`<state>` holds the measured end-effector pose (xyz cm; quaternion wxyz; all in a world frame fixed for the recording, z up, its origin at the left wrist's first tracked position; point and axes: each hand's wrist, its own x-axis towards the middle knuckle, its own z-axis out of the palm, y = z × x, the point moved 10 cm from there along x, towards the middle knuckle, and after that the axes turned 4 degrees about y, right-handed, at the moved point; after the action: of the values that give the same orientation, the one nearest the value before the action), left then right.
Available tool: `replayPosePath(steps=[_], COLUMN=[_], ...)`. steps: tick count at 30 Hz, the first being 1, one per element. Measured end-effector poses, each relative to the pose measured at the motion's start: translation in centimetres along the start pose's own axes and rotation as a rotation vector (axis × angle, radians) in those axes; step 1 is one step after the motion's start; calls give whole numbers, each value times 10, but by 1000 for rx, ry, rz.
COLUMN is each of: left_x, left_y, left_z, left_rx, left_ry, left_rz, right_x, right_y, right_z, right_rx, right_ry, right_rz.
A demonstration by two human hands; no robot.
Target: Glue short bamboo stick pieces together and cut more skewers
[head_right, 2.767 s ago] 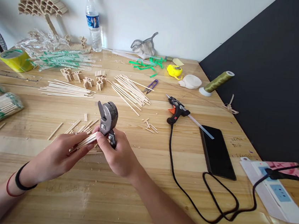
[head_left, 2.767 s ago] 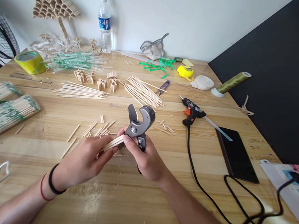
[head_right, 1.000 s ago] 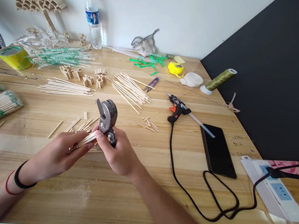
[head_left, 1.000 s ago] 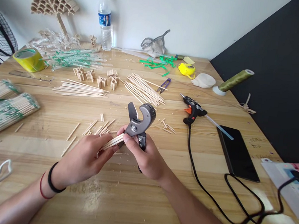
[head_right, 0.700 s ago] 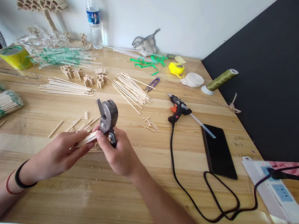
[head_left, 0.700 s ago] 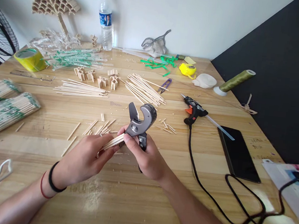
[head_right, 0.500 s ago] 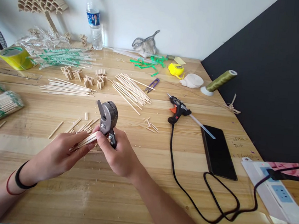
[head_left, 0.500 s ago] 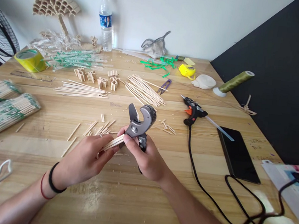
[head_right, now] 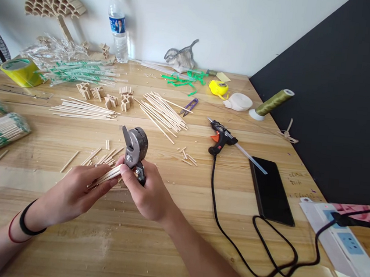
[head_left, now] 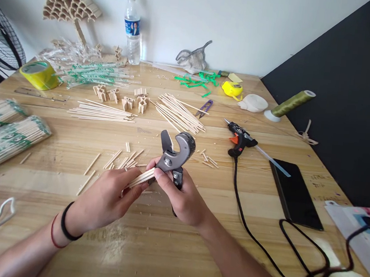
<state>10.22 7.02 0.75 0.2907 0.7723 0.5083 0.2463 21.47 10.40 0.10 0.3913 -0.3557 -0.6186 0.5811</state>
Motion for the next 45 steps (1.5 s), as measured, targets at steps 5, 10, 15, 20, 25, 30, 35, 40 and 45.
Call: replayPosePath(steps=[5, 10, 15, 20, 25, 30, 35, 40, 45], left_x=[-1, -1, 0, 0, 0, -1, -3, -2, 0], left_y=[1, 2, 4, 5, 4, 6, 13, 7, -1], left_z=[-1, -1, -2, -3, -2, -2, -5, -9, -6], left_rx=[5, -3, -3, -9, -14, -1, 6, -1, -94], left_ry=[9, 5, 15, 22, 16, 20, 35, 67, 41], left_rz=[9, 10, 27, 29, 23, 37, 81, 34, -43], right_x=[0, 0, 1, 1, 0, 0, 0, -2, -3], right_y=[2, 3, 0, 0, -1, -2, -6, -2, 4], right_z=[0, 1, -1, -1, -2, -2, -2, -4, -8], right_rx=[11, 26, 9, -4, -8, -8, -20, -59, -54], right_ry=[8, -2, 7, 11, 22, 29, 32, 59, 99], right_rz=[9, 29, 3, -6, -14, -23, -60, -50, -25])
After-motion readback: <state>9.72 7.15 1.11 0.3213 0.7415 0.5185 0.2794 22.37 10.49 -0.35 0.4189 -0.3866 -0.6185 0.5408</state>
